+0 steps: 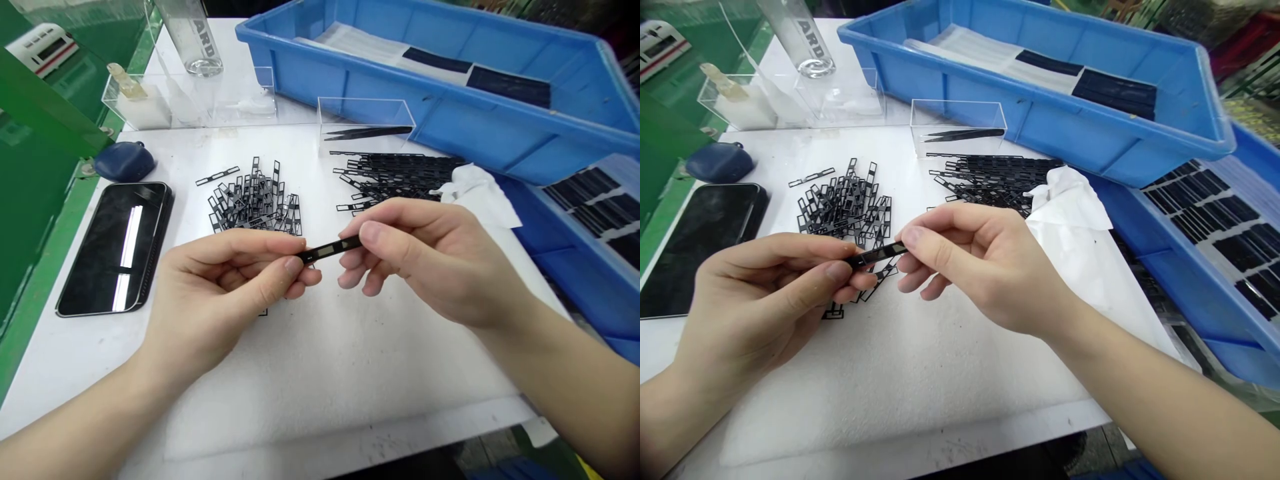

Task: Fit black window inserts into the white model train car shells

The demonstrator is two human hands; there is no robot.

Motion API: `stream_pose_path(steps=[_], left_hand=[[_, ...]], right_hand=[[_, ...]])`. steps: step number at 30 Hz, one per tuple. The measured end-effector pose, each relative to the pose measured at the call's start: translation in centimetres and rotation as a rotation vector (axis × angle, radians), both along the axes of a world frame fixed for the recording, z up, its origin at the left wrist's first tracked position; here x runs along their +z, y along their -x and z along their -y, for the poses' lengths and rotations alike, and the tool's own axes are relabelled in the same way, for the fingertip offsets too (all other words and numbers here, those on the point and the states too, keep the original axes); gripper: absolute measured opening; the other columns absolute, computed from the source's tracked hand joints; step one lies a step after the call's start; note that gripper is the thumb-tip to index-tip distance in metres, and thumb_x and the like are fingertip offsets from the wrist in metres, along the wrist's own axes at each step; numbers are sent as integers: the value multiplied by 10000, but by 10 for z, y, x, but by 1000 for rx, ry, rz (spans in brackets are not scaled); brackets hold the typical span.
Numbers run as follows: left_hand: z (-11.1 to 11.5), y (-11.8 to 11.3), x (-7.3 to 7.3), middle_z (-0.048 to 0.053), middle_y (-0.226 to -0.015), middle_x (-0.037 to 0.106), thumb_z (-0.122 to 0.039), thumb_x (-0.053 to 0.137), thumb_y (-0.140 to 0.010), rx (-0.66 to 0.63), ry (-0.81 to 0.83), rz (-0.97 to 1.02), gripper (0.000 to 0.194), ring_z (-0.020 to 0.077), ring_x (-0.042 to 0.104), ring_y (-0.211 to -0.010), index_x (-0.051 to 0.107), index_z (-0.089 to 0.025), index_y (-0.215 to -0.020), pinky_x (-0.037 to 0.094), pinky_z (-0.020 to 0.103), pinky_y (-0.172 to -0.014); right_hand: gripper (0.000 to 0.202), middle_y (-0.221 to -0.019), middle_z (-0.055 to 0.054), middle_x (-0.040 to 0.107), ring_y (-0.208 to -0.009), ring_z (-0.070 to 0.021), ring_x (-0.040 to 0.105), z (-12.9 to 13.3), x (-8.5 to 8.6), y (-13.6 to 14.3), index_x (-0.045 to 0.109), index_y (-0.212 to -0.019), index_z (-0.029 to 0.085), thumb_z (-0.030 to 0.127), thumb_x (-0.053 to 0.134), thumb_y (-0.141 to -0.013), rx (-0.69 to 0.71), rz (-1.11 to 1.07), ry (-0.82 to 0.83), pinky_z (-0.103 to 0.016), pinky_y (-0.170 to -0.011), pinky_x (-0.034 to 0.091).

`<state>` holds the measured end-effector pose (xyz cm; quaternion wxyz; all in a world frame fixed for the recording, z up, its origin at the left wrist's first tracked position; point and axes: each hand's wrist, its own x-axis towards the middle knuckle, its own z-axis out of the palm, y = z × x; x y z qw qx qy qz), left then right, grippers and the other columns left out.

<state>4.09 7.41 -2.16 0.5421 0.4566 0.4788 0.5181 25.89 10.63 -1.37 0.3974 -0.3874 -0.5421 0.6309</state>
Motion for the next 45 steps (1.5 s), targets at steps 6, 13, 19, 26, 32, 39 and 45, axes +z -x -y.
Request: stream_pose_path(steps=[6,13,19,26,32,39,45], left_hand=[[0,0,1,-31,-720,837,-88,844,-824,2,12,-9,173,168,837,-717,862,-258,-857,667,119,-660],[0,-1,3,-42,-722,838,-100,849,-821,19,30,-24,171,171,840,-719,858,-271,-833,670,120,-673],[1,-1,3,-37,-746,845,-78,829,-843,27,31,-7,187,170,841,-734,859,-262,-838,675,118,-671],[0,-1,1,-24,-752,848,-65,834,-840,37,-5,-5,193,168,839,-718,859,-255,-837,675,113,-671],[5,-3,3,-24,-815,855,-91,861,-830,130,-62,-90,182,191,840,-722,848,-270,-859,728,213,-681],[20,-4,11,-94,-926,843,-97,825,-856,184,-274,-372,259,142,812,-747,827,-343,-937,743,268,-715],[29,-1,12,-119,-988,845,-131,849,-828,212,-281,-455,272,163,813,-784,799,-380,-925,748,311,-740]], right_hand=[[142,-748,16,796,-658,-112,791,3,2,2,793,-870,202,285,753,-979,-62,85,-87,-124,-549,641],[151,-740,31,792,-645,-103,785,2,2,2,786,-861,204,307,763,-970,-75,151,-110,-119,-553,643],[143,-742,22,794,-652,-119,791,1,1,2,790,-864,202,315,781,-953,-79,168,-148,-134,-557,651],[138,-758,1,808,-650,-144,797,3,-3,0,809,-893,212,309,754,-975,-60,152,-182,-174,-562,674],[56,-808,-7,832,-736,-168,822,4,2,-1,832,-972,224,239,811,-922,-30,92,-188,-189,-597,687],[160,-855,5,839,-736,-173,821,7,5,-1,836,-952,230,138,869,-826,-41,51,-313,-210,-605,692],[151,-896,9,840,-751,-157,801,5,2,-1,842,-956,256,163,864,-838,-67,104,-454,-225,-613,674]])
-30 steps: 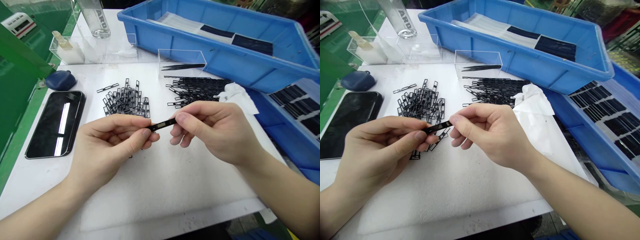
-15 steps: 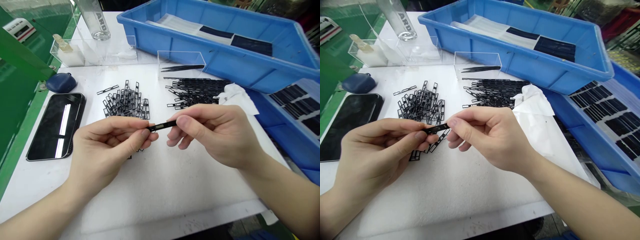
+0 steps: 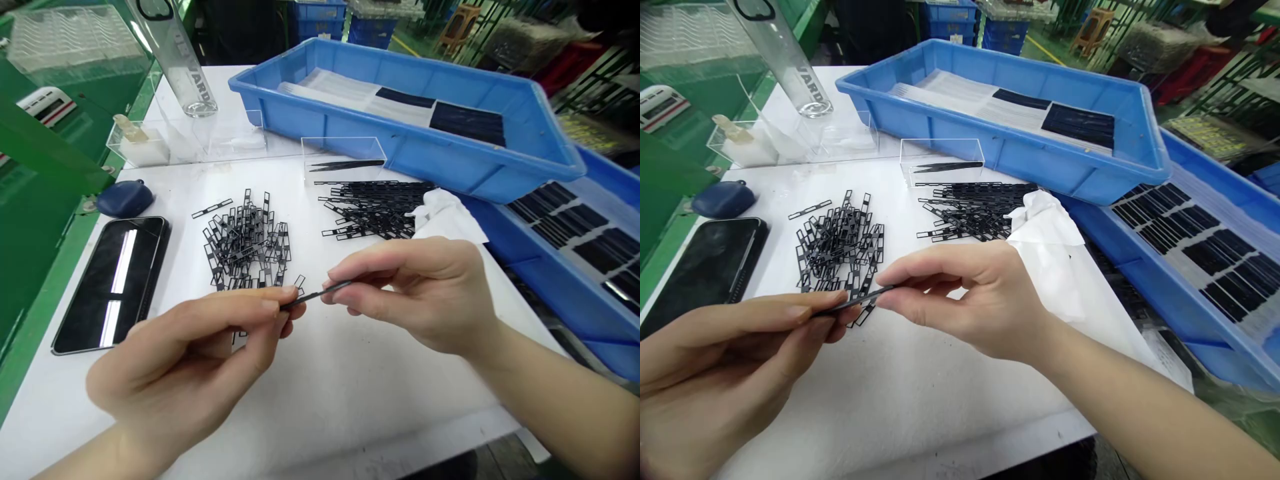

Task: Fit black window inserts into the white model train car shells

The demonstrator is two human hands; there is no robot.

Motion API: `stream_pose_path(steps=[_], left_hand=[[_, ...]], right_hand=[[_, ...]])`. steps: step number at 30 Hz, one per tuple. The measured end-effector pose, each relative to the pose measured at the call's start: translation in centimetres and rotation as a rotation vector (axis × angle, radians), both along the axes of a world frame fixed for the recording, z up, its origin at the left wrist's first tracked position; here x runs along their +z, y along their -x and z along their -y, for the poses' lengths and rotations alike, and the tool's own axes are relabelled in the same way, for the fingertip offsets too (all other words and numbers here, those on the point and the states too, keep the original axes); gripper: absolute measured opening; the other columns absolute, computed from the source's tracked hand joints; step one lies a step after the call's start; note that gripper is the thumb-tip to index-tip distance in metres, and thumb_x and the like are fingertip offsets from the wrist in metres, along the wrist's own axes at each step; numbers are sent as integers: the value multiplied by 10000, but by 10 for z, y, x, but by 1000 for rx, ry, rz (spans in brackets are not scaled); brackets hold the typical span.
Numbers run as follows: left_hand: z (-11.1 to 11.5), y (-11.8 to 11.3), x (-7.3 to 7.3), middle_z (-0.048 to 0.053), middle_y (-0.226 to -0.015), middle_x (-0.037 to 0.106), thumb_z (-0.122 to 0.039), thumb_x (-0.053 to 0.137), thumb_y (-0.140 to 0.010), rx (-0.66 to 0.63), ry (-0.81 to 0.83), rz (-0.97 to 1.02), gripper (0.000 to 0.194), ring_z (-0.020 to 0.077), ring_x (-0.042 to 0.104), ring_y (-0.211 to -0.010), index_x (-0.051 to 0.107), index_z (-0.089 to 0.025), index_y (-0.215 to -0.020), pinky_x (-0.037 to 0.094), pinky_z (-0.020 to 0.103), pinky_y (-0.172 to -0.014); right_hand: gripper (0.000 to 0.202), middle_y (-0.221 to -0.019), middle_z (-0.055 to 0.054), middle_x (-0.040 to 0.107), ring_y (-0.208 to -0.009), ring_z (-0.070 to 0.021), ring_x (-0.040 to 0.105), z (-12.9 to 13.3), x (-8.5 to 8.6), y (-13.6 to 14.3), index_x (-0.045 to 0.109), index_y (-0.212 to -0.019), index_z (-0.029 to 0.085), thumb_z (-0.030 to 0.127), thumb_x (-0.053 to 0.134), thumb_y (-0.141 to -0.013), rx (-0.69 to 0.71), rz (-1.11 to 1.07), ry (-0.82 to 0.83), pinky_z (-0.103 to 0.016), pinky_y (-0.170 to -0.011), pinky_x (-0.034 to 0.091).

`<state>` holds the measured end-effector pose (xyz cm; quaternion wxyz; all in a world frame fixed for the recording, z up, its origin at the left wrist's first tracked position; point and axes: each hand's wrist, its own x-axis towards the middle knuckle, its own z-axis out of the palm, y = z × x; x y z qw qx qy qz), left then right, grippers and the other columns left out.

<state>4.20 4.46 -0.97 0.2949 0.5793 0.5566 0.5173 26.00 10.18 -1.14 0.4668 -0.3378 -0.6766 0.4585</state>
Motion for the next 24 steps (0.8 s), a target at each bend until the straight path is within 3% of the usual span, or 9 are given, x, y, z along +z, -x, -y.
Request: stream_pose_path(steps=[5,9,14,24], left_hand=[[2,13,-5,-97,-1060,846,-181,847,-829,-75,35,-110,258,175,823,-832,791,-382,-981,742,305,-789],[-1,12,-6,-65,-1056,849,-154,879,-816,-75,60,-61,313,178,827,-836,773,-324,-1057,736,313,-832],[-5,1,-6,-134,-1003,844,-29,880,-769,-35,-130,101,544,129,826,-864,692,-367,-1151,719,216,-770],[-5,2,-1,-91,-923,855,-30,842,-821,-38,-116,21,456,183,839,-846,605,-316,-1085,738,312,-766]], right_hand=[[189,-914,16,838,-769,-147,773,-1,1,-1,838,-982,275,134,837,-857,-17,64,-186,-249,-659,663],[209,-893,29,837,-715,-158,758,1,3,-3,841,-977,311,143,840,-853,-42,97,-288,-282,-623,653],[239,-852,23,833,-686,-171,756,3,4,-4,847,-975,322,134,859,-828,-91,123,-304,-287,-584,638],[274,-827,35,827,-635,-204,741,6,-3,-4,839,-1004,383,182,872,-821,-126,153,-314,-340,-454,583]])
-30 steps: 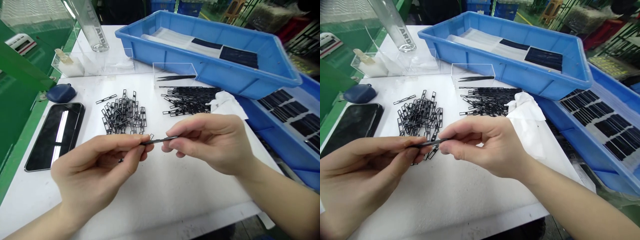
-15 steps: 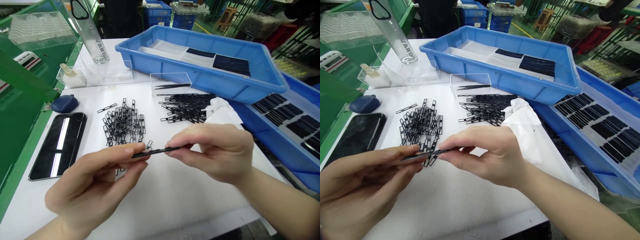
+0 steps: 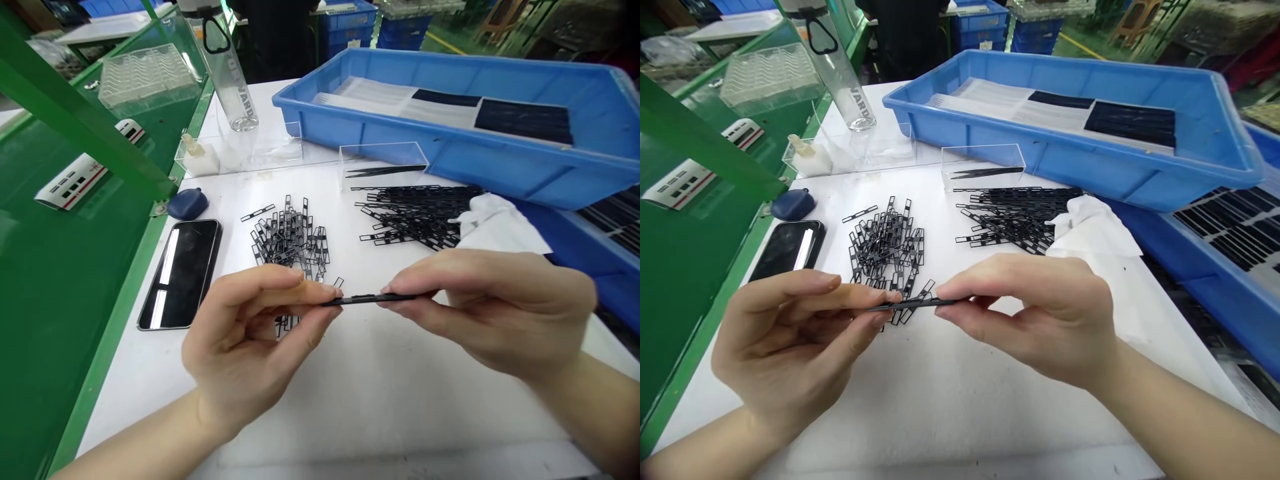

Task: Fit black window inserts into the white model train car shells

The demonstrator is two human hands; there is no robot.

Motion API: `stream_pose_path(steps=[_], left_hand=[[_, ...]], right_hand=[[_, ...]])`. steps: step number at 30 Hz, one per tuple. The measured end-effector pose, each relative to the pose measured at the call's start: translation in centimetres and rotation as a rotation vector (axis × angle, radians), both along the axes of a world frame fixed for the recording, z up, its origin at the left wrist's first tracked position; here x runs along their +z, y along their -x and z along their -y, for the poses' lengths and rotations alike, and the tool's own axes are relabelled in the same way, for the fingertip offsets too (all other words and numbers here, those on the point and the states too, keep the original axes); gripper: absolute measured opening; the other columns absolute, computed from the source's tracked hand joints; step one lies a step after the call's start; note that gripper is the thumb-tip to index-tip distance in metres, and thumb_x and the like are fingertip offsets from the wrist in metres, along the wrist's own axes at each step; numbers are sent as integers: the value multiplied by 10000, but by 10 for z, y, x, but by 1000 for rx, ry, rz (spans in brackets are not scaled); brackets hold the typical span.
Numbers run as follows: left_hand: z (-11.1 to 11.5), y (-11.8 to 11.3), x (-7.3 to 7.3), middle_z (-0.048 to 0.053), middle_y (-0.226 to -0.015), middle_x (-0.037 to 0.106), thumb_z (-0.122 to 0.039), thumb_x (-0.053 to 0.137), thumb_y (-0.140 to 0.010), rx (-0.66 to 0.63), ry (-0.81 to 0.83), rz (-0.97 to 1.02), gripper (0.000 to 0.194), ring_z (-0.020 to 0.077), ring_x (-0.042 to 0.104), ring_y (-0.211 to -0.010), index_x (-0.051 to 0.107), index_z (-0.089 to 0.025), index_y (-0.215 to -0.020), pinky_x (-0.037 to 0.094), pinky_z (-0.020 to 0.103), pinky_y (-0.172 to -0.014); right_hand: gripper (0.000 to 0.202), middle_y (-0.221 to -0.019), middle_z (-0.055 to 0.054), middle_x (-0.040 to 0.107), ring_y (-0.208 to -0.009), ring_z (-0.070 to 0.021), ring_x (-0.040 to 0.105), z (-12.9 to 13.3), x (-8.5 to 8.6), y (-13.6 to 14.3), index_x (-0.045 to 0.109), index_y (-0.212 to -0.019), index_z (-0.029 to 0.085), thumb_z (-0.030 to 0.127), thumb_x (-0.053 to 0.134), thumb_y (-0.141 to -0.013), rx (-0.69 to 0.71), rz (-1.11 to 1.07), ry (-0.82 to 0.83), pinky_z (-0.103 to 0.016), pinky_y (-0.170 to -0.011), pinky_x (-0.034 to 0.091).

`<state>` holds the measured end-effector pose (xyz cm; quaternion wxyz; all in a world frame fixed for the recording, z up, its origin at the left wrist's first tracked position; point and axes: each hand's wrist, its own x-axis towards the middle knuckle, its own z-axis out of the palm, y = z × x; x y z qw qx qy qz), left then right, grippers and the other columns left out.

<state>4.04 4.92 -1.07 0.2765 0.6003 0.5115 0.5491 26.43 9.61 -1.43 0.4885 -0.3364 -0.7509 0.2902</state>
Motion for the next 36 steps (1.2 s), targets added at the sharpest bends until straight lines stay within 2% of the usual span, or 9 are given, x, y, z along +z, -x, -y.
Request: stream_pose_path(steps=[9,13,17,20,23,27,29,33,36], left_hand=[[-2,2,-1,-132,-941,848,30,847,-793,-73,-1,116,487,111,832,-849,581,-315,-1012,704,191,-744],[-2,1,-2,-116,-912,846,-4,850,-805,-53,2,119,462,140,835,-821,555,-311,-986,718,238,-730],[-2,-2,-3,-125,-877,835,52,829,-783,-57,-34,195,486,134,830,-811,545,-302,-957,711,241,-751],[-5,-1,-4,-121,-848,816,82,813,-774,-86,-62,234,479,127,812,-787,544,-285,-923,692,274,-793],[-8,2,-7,-72,-862,811,115,795,-763,-163,-152,189,476,148,786,-781,534,-255,-910,665,316,-777],[-13,6,-12,-20,-917,794,196,752,-731,-268,-294,143,525,155,772,-777,515,-225,-937,635,316,-729],[-15,7,-13,-18,-923,784,201,743,-731,-297,-293,151,539,160,768,-782,518,-224,-973,633,337,-734],[-13,7,-15,14,-996,803,179,780,-734,-352,-251,131,617,206,776,-912,525,-214,-1135,641,414,-870],[-10,5,-16,31,-1017,823,167,793,-755,-368,-224,146,594,202,792,-938,547,-196,-1155,655,384,-883]], right_hand=[[273,-826,43,826,-643,-201,746,-1,1,-2,838,-999,387,183,876,-821,0,15,11,-336,-459,583],[276,-828,45,831,-659,-198,759,-1,2,-2,840,-994,380,181,885,-809,6,16,-7,-332,-497,604],[267,-802,32,831,-652,-204,771,-2,3,-1,842,-974,359,154,877,-807,29,14,-31,-329,-515,619],[246,-779,18,824,-656,-195,777,-3,5,1,827,-937,321,112,851,-810,72,15,-39,-304,-525,629],[222,-776,-7,817,-682,-182,785,-4,6,2,798,-928,251,54,800,-826,144,12,-82,-274,-558,642],[204,-787,-46,809,-708,-162,783,-2,5,0,763,-934,169,-10,750,-837,192,4,-115,-248,-596,640],[188,-802,-49,811,-719,-155,778,-2,3,-1,754,-936,164,0,753,-847,185,13,-106,-246,-606,637],[155,-827,-46,823,-745,-142,783,-3,2,-1,749,-928,155,18,774,-861,205,27,-131,-231,-641,637],[111,-835,-68,828,-758,-136,788,-4,3,2,752,-932,108,17,776,-873,244,35,-158,-210,-680,636]])
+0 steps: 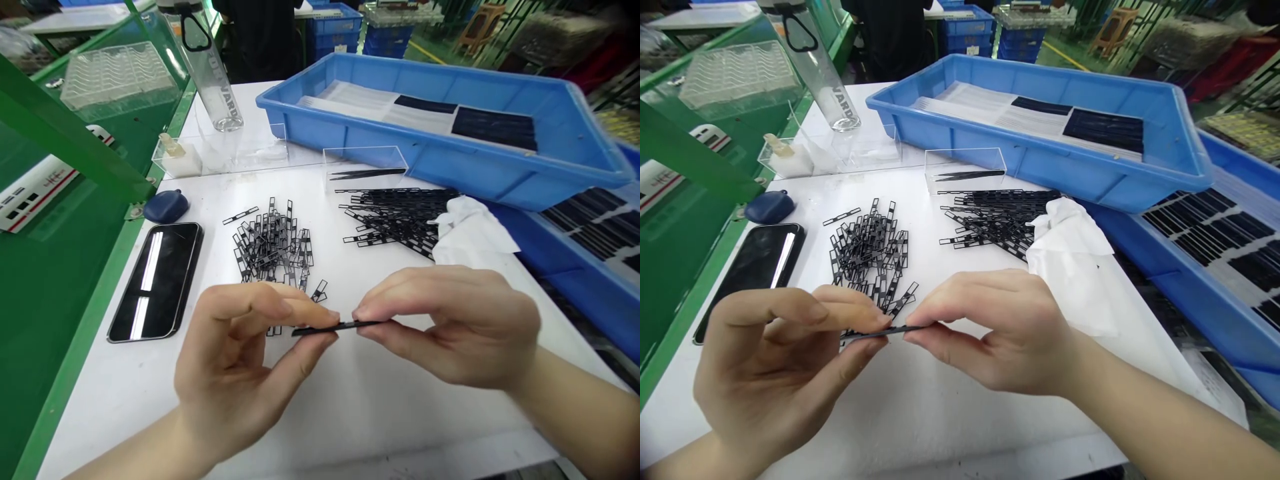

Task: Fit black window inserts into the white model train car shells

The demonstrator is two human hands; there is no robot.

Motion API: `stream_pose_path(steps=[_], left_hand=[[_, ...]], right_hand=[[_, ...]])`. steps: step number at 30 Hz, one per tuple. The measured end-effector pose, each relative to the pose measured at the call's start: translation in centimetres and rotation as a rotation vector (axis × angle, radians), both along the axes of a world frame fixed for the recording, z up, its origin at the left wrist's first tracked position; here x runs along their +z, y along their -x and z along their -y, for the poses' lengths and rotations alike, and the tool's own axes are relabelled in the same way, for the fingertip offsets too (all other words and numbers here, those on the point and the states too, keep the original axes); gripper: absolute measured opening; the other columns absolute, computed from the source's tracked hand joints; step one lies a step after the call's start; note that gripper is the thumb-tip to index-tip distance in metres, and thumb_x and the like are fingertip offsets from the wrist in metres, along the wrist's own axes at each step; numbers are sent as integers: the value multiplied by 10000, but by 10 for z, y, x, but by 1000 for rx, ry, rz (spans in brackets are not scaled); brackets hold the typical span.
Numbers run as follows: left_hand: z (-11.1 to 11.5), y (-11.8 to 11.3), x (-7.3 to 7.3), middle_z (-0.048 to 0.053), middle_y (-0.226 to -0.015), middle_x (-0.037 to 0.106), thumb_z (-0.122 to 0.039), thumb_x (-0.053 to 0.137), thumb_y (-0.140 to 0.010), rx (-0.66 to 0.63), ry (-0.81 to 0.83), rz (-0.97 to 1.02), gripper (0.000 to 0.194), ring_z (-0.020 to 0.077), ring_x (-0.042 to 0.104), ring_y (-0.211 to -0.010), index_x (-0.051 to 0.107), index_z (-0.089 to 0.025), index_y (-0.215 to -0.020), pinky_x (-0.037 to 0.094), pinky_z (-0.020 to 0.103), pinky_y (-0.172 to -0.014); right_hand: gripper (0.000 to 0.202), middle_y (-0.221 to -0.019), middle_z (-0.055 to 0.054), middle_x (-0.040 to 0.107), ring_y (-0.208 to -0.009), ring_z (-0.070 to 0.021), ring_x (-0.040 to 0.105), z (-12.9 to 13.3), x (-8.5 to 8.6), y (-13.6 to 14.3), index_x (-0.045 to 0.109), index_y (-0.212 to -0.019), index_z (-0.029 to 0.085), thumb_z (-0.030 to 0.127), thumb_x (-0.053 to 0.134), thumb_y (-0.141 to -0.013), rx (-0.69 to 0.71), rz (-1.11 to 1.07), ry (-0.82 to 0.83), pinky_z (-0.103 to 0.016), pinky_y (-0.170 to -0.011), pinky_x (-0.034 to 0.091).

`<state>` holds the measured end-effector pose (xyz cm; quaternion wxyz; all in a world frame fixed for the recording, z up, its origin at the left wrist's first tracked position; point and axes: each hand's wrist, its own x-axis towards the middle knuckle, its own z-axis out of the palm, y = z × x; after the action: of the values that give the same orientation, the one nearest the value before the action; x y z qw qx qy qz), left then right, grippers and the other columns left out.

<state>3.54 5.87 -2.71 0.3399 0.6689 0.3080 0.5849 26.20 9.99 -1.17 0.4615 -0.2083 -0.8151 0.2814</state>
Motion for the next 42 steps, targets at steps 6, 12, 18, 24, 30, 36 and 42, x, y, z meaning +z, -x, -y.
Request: stream_pose_path(steps=[6,12,18,24,30,36,42], left_hand=[[-1,-3,2,-37,-992,832,215,796,-705,10,-56,24,642,167,820,-846,541,-206,-1118,695,327,-783],[-1,-1,13,-40,-974,850,219,804,-657,1,-57,-56,603,169,821,-742,554,-206,-1004,704,328,-693],[3,-1,20,-28,-872,856,131,740,-752,29,-14,-238,472,142,778,-681,501,-252,-892,668,234,-608],[2,-2,21,-36,-855,834,70,694,-810,64,-16,-399,321,116,744,-691,686,-240,-894,640,157,-576],[4,-2,8,-3,-995,813,199,707,-730,-2,-24,-117,572,168,802,-843,578,-222,-1095,704,299,-784],[3,-3,-3,2,-975,825,190,798,-708,23,26,6,614,191,822,-823,592,-216,-1119,723,323,-806],[2,-2,0,-12,-953,842,136,799,-732,56,16,-25,551,198,804,-720,566,-274,-1017,721,361,-678]], right_hand=[[115,-914,-105,813,-824,-130,765,0,-1,2,763,-996,49,21,775,-885,42,8,22,-216,-755,632],[93,-863,-68,691,-782,-104,664,2,-1,-1,801,-981,52,25,762,-900,30,20,20,-231,-705,588],[64,-824,-54,636,-734,-97,588,8,-2,0,776,-929,25,-1,723,-904,45,7,13,-233,-618,540],[47,-802,-70,655,-727,-111,594,8,-2,0,763,-921,21,3,724,-903,42,5,23,-249,-588,511],[51,-828,-71,656,-755,-98,617,5,-4,3,771,-942,14,13,727,-916,36,-7,-20,-222,-657,560],[81,-844,-44,661,-735,-103,641,2,-7,2,768,-1009,100,96,768,-929,-5,35,-6,-225,-620,574],[122,-865,-51,670,-760,-101,640,4,-2,3,794,-998,83,99,827,-882,-76,23,5,-221,-671,587]])
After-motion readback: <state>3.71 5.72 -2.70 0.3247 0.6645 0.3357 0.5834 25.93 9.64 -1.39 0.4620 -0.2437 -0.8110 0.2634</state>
